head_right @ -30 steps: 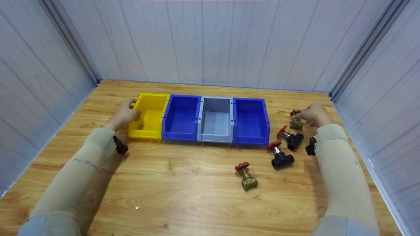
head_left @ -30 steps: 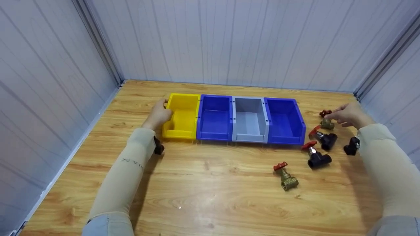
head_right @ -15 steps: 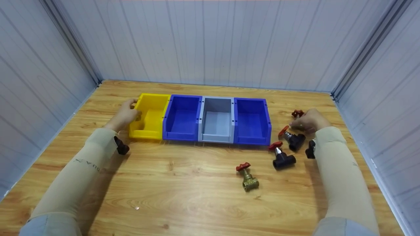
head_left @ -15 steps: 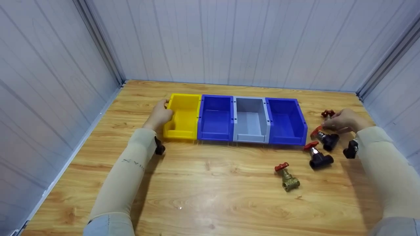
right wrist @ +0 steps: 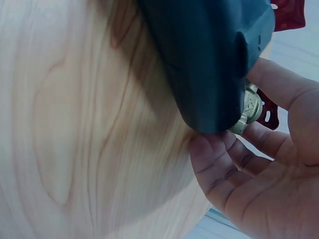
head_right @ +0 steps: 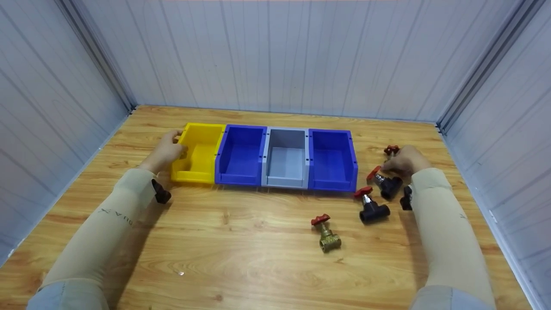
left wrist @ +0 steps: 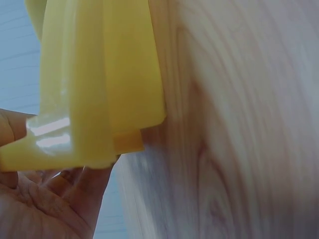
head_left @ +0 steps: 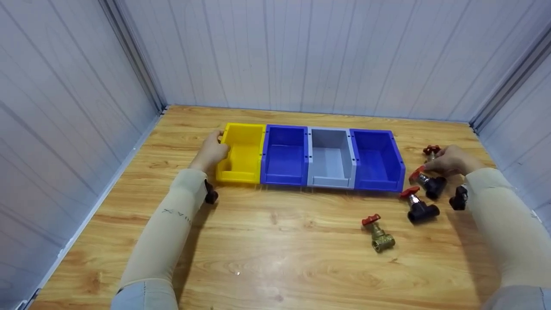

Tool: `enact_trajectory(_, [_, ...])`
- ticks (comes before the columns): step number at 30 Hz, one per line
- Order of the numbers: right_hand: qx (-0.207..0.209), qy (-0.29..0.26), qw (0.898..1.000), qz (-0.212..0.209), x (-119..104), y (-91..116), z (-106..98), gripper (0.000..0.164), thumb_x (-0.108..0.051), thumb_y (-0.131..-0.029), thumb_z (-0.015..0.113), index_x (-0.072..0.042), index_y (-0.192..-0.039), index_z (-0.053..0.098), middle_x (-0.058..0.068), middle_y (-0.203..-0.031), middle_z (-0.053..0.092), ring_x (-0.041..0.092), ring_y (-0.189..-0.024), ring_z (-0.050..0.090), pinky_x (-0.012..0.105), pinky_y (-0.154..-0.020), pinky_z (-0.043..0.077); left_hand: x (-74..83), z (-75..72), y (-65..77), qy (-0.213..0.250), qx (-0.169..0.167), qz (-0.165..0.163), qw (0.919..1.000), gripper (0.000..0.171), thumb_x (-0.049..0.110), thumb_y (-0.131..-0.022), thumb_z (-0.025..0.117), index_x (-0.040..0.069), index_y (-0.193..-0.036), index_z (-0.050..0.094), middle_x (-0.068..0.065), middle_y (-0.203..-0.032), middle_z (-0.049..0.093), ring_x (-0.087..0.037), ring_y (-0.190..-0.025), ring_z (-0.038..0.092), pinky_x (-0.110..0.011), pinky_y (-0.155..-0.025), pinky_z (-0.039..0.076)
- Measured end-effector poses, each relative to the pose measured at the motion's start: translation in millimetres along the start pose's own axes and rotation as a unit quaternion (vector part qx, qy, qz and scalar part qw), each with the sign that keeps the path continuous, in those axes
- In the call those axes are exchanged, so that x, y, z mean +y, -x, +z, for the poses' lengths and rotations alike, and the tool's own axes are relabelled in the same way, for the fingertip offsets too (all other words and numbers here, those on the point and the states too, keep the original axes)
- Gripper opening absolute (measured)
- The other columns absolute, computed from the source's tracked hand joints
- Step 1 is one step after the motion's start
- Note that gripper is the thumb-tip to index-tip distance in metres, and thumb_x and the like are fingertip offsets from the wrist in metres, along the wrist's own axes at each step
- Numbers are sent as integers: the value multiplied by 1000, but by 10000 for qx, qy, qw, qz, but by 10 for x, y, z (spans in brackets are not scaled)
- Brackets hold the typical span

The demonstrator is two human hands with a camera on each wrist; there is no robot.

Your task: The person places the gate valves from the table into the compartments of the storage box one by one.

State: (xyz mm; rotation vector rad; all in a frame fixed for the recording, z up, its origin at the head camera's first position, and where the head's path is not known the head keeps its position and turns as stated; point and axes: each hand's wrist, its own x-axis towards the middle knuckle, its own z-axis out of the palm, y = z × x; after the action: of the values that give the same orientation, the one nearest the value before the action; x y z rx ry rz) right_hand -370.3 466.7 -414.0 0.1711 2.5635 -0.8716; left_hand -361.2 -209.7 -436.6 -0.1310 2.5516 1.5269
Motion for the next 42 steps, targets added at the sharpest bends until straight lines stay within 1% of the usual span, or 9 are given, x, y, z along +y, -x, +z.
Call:
enact_trajectory(4, [22, 9, 9999, -115, 19, 14, 4, 33, -23, -101, 76, -15, -76, 57, -7, -71, 59, 10, -69, 57, 28, -67, 55, 0, 1, -17, -6, -21, -32, 10000, 58, 5, -106, 45, 10, -163, 38, -18, -147, 53, -26, -105, 54, -34, -82, 47])
enact_trajectory(10, [187, -65, 9993, -306, 4, 47, -42, 25, -24, -100, 79, -4, -91, 66, -4, -77, 71, 11, -72, 67, 31, -70, 60, -7, 6, -23, -20, -3, -37, 10000, 58, 6, -106, 46, 10, -163, 38, -17, -146, 53, -27, -108, 54, -35, -84, 47])
enact_trajectory(16, [377, 237, 9985, -317, -62, 94, -110, 37, -33, -102, 76, -11, -81, 54, -2, -71, 57, 15, -67, 51, 36, -68, 50, -3, 4, 0, -5, -16, 100, 9999, 59, 8, -107, 43, 10, -165, 35, -19, -138, 54, -30, -107, 54, -40, -88, 48])
enact_trajectory(18, [444, 123, 9984, -318, -83, 128, -132, 38, -36, -102, 77, -2, -97, 62, 9, -84, 66, 14, -73, 57, 36, -73, 56, 6, 5, 8, -18, -30, 116, 9999, 58, 8, -107, 43, 9, -164, 35, -19, -139, 53, -31, -108, 54, -39, -89, 48])
enact_trajectory(20, [569, -16, 9978, -329, -104, 163, -156, 59, -38, -101, 78, 13, -126, 60, 28, -110, 69, 11, -77, 62, 33, -77, 61, 19, 10, 18, 20, -53, 68, 10000, 58, 7, -107, 43, 10, -164, 36, -18, -141, 53, -30, -109, 53, -39, -88, 47])
enact_trajectory(23, [708, -262, 9965, -359, -145, 213, -184, 98, -39, -101, 79, 23, -158, 28, 42, -144, 50, 4, -81, 66, 26, -80, 62, 32, 18, 16, 29, -70, 4, 10000, 59, 6, -107, 43, 10, -165, 35, -18, -144, 53, -29, -109, 54, -37, -86, 47])
enact_trajectory(30, [928, -431, 9935, -508, -301, 327, -204, 104, -41, -100, 80, 21, -162, 23, 37, -143, 52, -4, -78, 64, 16, -76, 58, 47, 39, -21, -26, -45, -4, 10000, 59, 7, -107, 45, 10, -165, 36, -17, -147, 53, -28, -108, 54, -36, -86, 48])
enact_trajectory(35, [897, -369, 9934, -619, -442, 401, -179, 104, -41, -100, 79, 18, -164, 21, 44, -162, 33, -8, -77, 63, 13, -75, 56, 31, 39, -26, -27, -41, -4, 10000, 54, 7, -107, 45, 11, -161, 40, -17, -141, 55, -27, -102, 54, -36, -85, 48])
enact_trajectory(42, [1058, -417, 9913, -657, -630, 495, -138, 108, -48, -97, 81, 15, -165, 25, 36, -154, 46, -5, -79, 64, 14, -75, 55, 36, 20, -20, -230, -16, -91, 9997, 57, 9, -107, 45, 11, -163, 38, -17, -144, 55, -29, -110, 55, -39, -91, 48])
